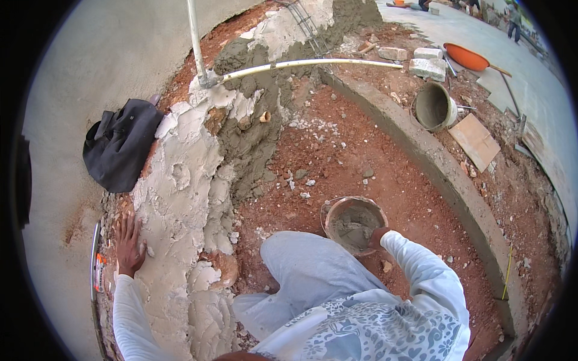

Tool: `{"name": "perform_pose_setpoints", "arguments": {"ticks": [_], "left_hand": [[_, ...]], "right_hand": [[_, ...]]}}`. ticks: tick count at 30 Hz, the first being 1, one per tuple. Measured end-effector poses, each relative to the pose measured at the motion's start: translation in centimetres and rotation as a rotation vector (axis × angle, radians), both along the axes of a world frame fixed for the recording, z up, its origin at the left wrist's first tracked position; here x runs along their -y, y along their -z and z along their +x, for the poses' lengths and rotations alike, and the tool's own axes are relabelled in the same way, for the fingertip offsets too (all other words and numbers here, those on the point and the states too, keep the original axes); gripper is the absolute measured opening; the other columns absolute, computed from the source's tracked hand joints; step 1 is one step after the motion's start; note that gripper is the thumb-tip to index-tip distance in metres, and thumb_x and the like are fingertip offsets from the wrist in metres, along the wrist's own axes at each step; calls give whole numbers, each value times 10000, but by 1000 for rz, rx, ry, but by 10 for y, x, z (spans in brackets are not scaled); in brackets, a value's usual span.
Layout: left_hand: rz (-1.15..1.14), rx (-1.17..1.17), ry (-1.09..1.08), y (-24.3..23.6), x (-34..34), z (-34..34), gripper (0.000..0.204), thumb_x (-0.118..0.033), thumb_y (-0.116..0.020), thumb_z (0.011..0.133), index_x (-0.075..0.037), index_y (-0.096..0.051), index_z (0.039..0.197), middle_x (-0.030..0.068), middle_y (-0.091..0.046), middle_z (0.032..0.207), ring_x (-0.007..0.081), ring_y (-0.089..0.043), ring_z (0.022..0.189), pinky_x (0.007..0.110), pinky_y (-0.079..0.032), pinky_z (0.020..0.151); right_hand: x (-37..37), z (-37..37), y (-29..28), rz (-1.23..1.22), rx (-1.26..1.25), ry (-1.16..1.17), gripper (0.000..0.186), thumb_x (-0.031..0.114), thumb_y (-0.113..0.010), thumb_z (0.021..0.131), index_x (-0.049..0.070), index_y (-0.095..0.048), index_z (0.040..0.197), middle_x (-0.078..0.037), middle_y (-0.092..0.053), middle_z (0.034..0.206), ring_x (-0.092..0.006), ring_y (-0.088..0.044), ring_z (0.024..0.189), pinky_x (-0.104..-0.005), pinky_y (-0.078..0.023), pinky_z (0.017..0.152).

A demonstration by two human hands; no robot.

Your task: The person scoops wet cement from a bucket using a trowel and applies it to a rough brick wall. They repeatedly smooth the surface with the trowel and occasionally use their hand to press the material into the wall. The person works on a specific section of the wall, filling gaps and leveling the surface.

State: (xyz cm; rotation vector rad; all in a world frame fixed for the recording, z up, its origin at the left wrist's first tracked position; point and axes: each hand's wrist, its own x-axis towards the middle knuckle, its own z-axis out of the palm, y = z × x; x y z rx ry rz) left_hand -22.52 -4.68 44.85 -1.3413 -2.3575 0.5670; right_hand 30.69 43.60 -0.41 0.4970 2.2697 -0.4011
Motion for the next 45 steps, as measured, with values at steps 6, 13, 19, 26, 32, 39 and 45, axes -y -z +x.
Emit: {"name": "perform_pose_setpoints", "arguments": {"ticks": [6,13,19,26,32,39,45], "left_hand": [[106,-48,47,32,15,-12,771,-235,-610,811,-86,-406,1539,111,-272,1666,350,-147,1562,513,-38,1289],[130,-123,59,19,24,-10,801,-208,-617,761,-69,-420,1525,111,-303,1653,337,-156,1561,513,-26,1294],[146,-122,94,22,18,-12,809,-214,-621,765,-73,-410,1534,102,-300,1656,332,-158,1561,508,-30,1295],[36,-210,69,7,45,-14,783,-209,-628,820,-132,-386,1561,63,-286,1666,315,-164,1562,494,-61,1294],[25,-145,28,20,14,-9,771,-231,-631,851,-143,-370,1571,57,-274,1672,301,-170,1562,485,-79,1291],[11,-162,32,22,18,-12,725,-262,-591,899,-165,-360,1579,59,-271,1673,309,-168,1563,483,-115,1281],[-26,-181,14,24,9,-14,729,-293,-577,901,-155,-356,1581,76,-270,1672,330,-164,1562,504,-100,1278]], "right_hand": [[-8,43,-48,319,-188,130,313,329,-645,859,120,-766,1060,-196,-734,1076,-411,-723,953,-531,-584,812],[46,-23,-9,-35,-203,-12,406,393,-570,932,44,-716,1078,-192,-727,1015,-391,-707,967,-493,-575,825],[35,0,53,-240,-319,78,496,463,-466,1008,82,-672,1249,-189,-667,1251,-393,-620,1184,-480,-481,1028],[99,-2,-40,-673,-399,1028,683,576,-480,1011,29,-589,1406,-171,-572,1458,-284,-524,1351,-380,-359,1159],[88,36,-28,-567,-520,1056,675,556,-402,1039,-2,-621,1350,-205,-631,1365,-313,-571,1285,-394,-393,1112],[89,-13,-57,-640,-817,1081,700,531,-450,1031,-65,-552,1383,-210,-636,1337,-322,-554,1287,-387,-365,1131],[86,-139,-150,-1686,-847,1337,324,228,-434,954,132,-500,1257,-66,-523,785,-167,-495,550,-354,-471,535]]}}
